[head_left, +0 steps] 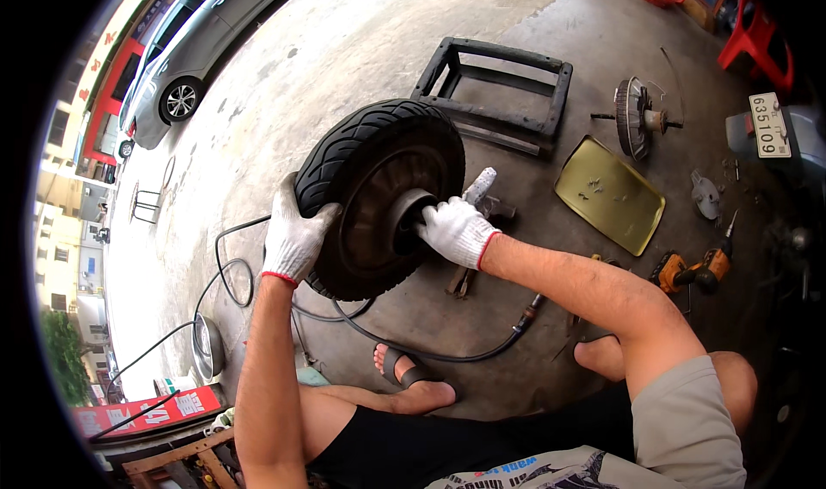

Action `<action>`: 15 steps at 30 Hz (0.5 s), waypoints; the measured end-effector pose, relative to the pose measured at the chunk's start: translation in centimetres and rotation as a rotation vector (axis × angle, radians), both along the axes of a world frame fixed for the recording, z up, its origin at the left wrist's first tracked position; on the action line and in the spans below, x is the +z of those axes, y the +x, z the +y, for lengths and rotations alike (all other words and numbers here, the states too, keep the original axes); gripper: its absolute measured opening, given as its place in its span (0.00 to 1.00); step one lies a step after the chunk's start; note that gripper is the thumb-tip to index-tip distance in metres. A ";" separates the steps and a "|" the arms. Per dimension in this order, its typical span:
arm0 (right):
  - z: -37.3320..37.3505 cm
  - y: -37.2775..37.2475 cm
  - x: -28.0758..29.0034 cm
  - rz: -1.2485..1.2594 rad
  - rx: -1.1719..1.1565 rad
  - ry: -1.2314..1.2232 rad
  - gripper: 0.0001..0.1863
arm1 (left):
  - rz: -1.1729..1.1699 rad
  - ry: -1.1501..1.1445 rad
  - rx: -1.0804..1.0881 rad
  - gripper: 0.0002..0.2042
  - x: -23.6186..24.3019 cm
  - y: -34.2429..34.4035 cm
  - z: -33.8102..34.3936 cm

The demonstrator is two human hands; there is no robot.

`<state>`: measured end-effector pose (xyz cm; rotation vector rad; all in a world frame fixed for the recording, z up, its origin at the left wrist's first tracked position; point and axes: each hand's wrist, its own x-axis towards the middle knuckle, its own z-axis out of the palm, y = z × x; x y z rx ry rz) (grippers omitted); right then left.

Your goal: The person removes a tire from a motorcycle wheel using a hammer and chisel, then cleans the hub with a rag and uses a punch to adjust internal components.

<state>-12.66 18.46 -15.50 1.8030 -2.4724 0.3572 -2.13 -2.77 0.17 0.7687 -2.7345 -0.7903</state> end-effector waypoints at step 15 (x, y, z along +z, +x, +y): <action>-5.0 8.6 -1.3 -3.030 -0.405 -1.977 0.15 | -0.012 -0.018 0.012 0.38 -0.2 1.0 -0.1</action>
